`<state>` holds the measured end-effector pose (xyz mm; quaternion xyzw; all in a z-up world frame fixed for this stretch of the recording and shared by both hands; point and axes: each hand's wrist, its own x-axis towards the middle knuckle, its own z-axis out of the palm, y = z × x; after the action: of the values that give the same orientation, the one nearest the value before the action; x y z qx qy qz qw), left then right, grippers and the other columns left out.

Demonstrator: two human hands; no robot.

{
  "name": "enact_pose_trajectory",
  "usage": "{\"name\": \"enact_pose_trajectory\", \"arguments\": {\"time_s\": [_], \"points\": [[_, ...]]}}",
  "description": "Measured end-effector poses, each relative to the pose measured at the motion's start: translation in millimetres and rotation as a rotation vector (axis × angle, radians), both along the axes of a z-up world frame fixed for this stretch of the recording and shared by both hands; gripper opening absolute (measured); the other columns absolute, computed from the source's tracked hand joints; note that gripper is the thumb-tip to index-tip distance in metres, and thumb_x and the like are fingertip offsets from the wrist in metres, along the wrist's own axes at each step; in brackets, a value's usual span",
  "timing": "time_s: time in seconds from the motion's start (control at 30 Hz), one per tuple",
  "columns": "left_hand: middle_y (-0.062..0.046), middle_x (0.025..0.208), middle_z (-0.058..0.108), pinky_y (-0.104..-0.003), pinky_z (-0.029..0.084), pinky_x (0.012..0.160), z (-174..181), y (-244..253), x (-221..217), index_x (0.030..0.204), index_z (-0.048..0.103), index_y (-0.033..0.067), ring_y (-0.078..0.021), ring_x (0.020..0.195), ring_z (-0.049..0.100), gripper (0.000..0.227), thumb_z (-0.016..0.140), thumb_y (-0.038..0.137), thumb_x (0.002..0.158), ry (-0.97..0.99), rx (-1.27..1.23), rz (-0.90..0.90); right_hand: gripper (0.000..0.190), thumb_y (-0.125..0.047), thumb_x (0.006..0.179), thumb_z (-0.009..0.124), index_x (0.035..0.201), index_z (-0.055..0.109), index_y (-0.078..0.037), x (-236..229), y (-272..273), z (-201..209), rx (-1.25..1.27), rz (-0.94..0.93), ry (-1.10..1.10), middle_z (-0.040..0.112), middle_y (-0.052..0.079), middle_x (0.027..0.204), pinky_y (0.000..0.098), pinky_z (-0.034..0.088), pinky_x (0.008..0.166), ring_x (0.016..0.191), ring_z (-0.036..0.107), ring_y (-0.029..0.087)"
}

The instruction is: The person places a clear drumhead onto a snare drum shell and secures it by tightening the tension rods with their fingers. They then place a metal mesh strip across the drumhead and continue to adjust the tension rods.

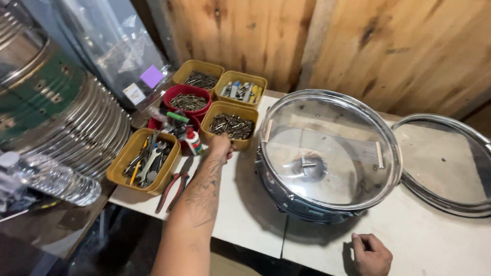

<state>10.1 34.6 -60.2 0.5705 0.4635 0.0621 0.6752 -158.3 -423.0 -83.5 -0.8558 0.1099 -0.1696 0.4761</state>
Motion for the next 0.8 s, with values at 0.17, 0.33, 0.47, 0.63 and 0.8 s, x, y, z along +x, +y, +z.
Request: {"name": "enact_pose_trajectory", "arguments": {"time_s": [0.17, 0.33, 0.47, 0.63, 0.8], "points": [[-0.009, 0.064, 0.065, -0.028, 0.033, 0.032, 30, -10, -24, 0.087, 0.061, 0.0029, -0.0148, 0.039, 0.046, 0.042, 0.047, 0.038, 0.105, -0.025, 0.050, 0.038, 0.016, -0.020, 0.093, 0.077, 0.081, 0.074, -0.009, 14, -27, -48, -0.136, 0.017, -0.040, 0.064, 0.003, 0.066, 0.0256, 0.043, 0.069, 0.066, 0.056, 0.011], [-0.009, 0.070, 0.071, -0.027, 0.036, 0.038, 43, -17, -59, 0.084, 0.071, -0.0005, -0.0135, 0.046, 0.054, 0.043, 0.051, 0.030, 0.107, -0.029, 0.238, -0.074, 0.022, -0.015, 0.091, 0.073, 0.072, 0.068, -0.005, 14, -24, -46, -0.052, 0.053, -0.099, 0.046, 0.002, 0.055, 0.0241, 0.030, 0.057, 0.057, 0.036, 0.009], [0.003, 0.082, 0.079, -0.035, 0.052, 0.076, 58, -7, -107, 0.087, 0.079, 0.0173, -0.0179, 0.076, 0.071, 0.027, 0.056, 0.031, 0.091, 0.008, 0.559, -0.251, 0.018, -0.015, 0.096, 0.073, 0.082, 0.072, -0.003, 14, -28, -45, -0.068, 0.085, -0.022, 0.067, 0.007, 0.065, 0.0233, 0.043, 0.067, 0.064, 0.055, 0.010], [0.000, 0.106, 0.075, -0.041, 0.051, 0.068, 99, 52, -167, 0.105, 0.076, 0.0258, -0.0215, 0.086, 0.067, 0.019, 0.059, 0.032, 0.099, 0.126, 0.758, -0.224, 0.018, -0.019, 0.099, 0.073, 0.090, 0.077, -0.004, 11, -24, -37, -0.102, 0.058, 0.101, 0.073, 0.009, 0.071, 0.0260, 0.048, 0.077, 0.073, 0.061, 0.011], [-0.015, 0.160, 0.036, -0.059, 0.034, 0.116, 124, 118, -190, 0.151, 0.044, 0.0109, -0.0402, 0.142, 0.036, 0.079, 0.073, 0.051, 0.088, 0.414, 0.923, -0.229, 0.017, -0.016, 0.102, 0.074, 0.092, 0.076, -0.003, 17, -38, -62, -0.082, 0.093, 0.081, 0.074, 0.012, 0.075, 0.0261, 0.049, 0.075, 0.073, 0.062, 0.012]]}}
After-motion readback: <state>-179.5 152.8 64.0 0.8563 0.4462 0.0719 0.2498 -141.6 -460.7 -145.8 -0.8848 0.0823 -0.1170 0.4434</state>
